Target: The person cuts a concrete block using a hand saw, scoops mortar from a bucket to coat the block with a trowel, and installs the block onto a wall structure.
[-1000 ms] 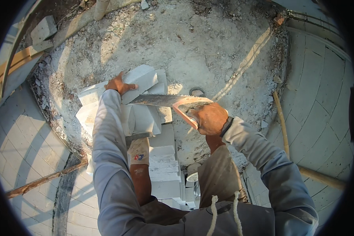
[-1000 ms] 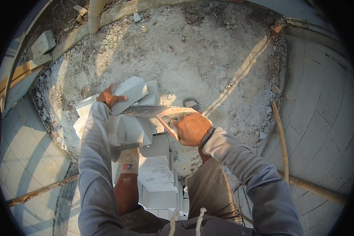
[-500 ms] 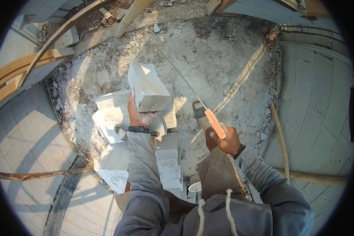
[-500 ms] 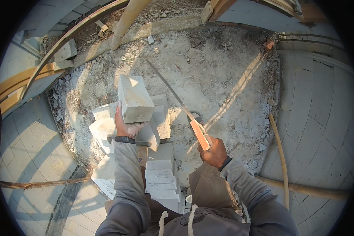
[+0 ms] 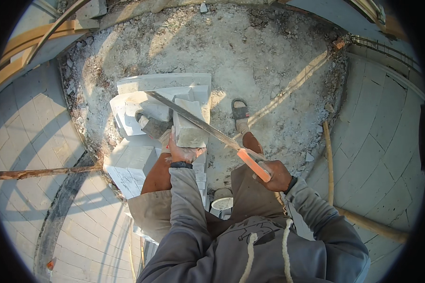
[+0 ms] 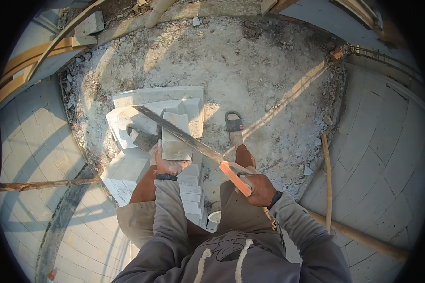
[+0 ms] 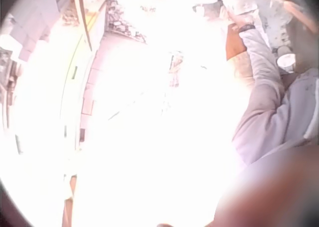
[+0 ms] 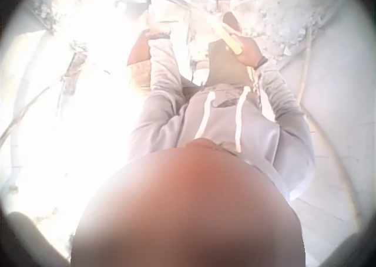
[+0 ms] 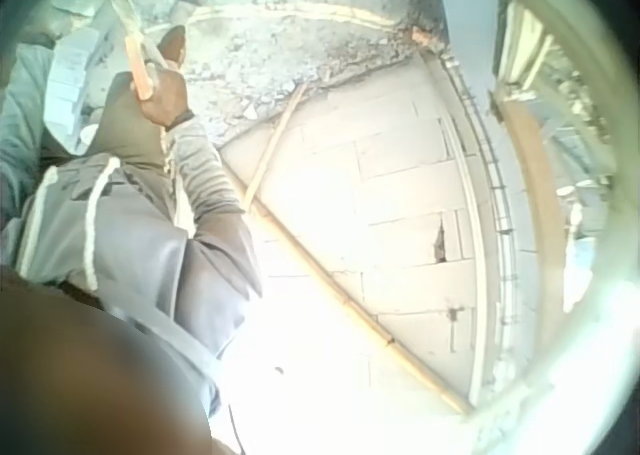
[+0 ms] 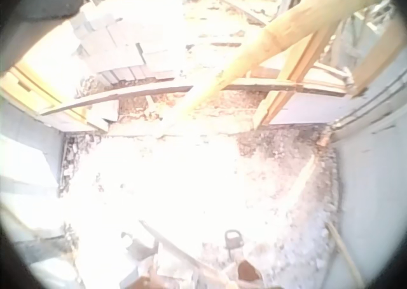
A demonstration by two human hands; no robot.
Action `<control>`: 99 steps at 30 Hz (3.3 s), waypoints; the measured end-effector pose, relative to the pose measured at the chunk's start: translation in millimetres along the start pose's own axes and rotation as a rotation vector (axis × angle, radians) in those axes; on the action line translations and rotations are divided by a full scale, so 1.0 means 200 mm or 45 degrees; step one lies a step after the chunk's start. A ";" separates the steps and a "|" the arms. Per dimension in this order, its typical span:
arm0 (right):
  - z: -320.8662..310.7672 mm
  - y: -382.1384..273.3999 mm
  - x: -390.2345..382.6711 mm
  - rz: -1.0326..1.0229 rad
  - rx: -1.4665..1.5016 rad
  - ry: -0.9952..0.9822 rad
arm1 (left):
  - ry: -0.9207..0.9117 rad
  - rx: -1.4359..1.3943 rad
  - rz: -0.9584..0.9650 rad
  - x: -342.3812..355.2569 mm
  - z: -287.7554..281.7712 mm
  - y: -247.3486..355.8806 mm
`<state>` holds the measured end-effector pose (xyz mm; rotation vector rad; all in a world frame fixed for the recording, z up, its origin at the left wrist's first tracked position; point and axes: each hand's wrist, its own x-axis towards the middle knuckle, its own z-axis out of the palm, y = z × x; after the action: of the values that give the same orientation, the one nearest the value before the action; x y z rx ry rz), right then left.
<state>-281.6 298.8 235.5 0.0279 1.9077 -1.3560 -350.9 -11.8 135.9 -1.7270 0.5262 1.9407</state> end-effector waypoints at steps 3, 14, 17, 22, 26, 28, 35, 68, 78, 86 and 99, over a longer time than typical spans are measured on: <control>-0.05 0.00 0.02 0.080 0.041 -0.043 | -0.169 -0.008 -0.012 0.02 0.08 0.07; -0.17 -0.03 0.13 0.244 0.070 -0.187 | -0.012 -0.051 -0.029 0.11 0.06 0.11; -0.24 -0.05 0.12 0.166 0.025 -0.191 | 0.065 -0.110 -0.027 0.11 0.03 0.11; 0.09 0.27 0.59 0.064 0.051 -0.126 | -0.069 -0.118 -0.090 0.18 -0.04 0.13; 0.24 0.38 0.87 -0.050 -0.061 -0.061 | -0.096 -0.085 -0.120 0.19 -0.04 0.12; 0.20 0.36 0.83 -0.069 0.001 -0.059 | -0.085 -0.082 -0.093 0.17 -0.05 0.14; 0.05 0.37 0.48 -0.121 0.172 -0.228 | -0.129 -0.048 -0.059 0.16 -0.10 0.17; 0.23 0.62 0.87 -0.190 -0.125 -0.044 | -0.294 0.135 0.150 0.22 -0.08 0.18; 0.05 0.56 0.54 0.117 -0.225 0.141 | -0.419 -0.050 0.086 0.17 -0.08 0.05; -0.23 0.28 0.33 0.200 -0.738 0.103 | 0.048 0.594 0.074 -0.10 -0.13 -0.39; -0.01 -0.57 0.62 -0.315 -1.637 -0.368 | -0.012 0.278 0.514 -0.28 -0.53 -0.92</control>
<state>-418.3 202.4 252.3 -0.9867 2.2129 -0.0439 -152.4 69.8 184.9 -1.5606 1.1106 2.0593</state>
